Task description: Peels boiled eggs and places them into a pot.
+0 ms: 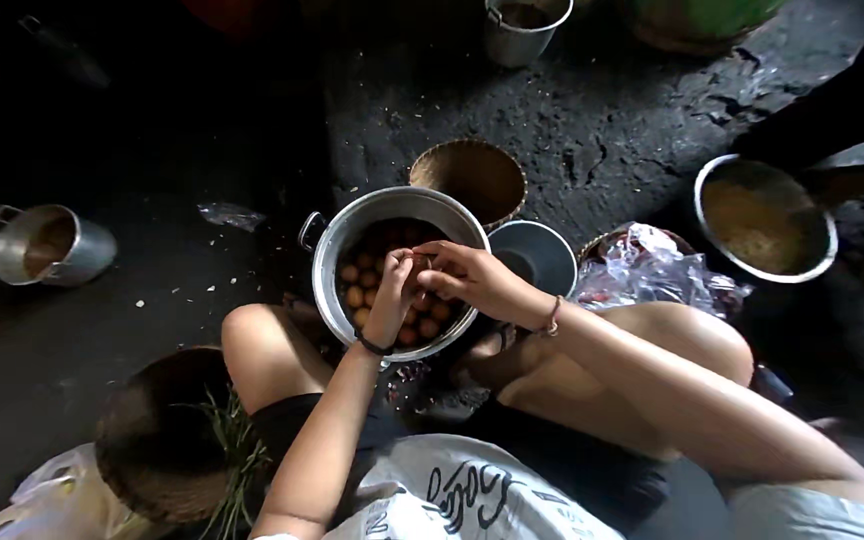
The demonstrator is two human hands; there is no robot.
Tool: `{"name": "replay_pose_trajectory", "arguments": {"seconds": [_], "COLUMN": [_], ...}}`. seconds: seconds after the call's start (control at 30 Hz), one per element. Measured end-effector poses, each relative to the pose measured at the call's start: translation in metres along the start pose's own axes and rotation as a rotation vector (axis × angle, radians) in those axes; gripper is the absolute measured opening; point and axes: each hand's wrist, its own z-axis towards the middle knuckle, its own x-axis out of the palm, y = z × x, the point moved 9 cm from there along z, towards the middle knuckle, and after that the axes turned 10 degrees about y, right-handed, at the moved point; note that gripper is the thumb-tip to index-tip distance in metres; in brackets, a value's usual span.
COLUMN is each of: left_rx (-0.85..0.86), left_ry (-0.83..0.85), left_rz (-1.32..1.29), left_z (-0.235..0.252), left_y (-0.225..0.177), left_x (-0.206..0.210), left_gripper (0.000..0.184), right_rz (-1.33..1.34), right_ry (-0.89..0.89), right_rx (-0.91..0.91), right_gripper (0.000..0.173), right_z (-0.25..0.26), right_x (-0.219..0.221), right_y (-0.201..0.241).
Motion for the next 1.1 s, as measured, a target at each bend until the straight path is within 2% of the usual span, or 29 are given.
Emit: {"name": "replay_pose_trajectory", "arguments": {"seconds": [0.13,0.2,0.27,0.57,0.93,1.1], "left_rx": [0.152,0.212,0.247,0.322,0.237,0.228], "left_ry": [0.056,0.027,-0.006,-0.077,-0.092,-0.074], "left_rz": [0.263,0.356,0.404,0.435,0.467,0.511], "left_z": [-0.018,-0.028,-0.037,-0.053,-0.047,-0.044], "left_y": [-0.017,-0.024,-0.028,-0.031,-0.013,-0.012], "left_x": [0.003,0.002,-0.003,-0.009,-0.015,-0.015], "left_gripper": [0.039,0.042,0.041,0.042,0.041,0.047], "right_rz": [0.288,0.309,0.315,0.047,-0.086,-0.056], "right_ry": [-0.119,-0.21,-0.257,-0.311,-0.362,-0.385], "right_rx": [0.106,0.083,0.05,-0.107,-0.063,-0.061], "right_gripper": [0.035,0.028,0.029,0.024,0.019,0.018], "right_z": [-0.019,-0.021,-0.02,-0.016,-0.018,-0.02], "right_x": [0.022,0.034,0.047,0.062,0.065,0.059], "right_y": [-0.003,-0.008,-0.013,-0.003,-0.01,-0.017]}}
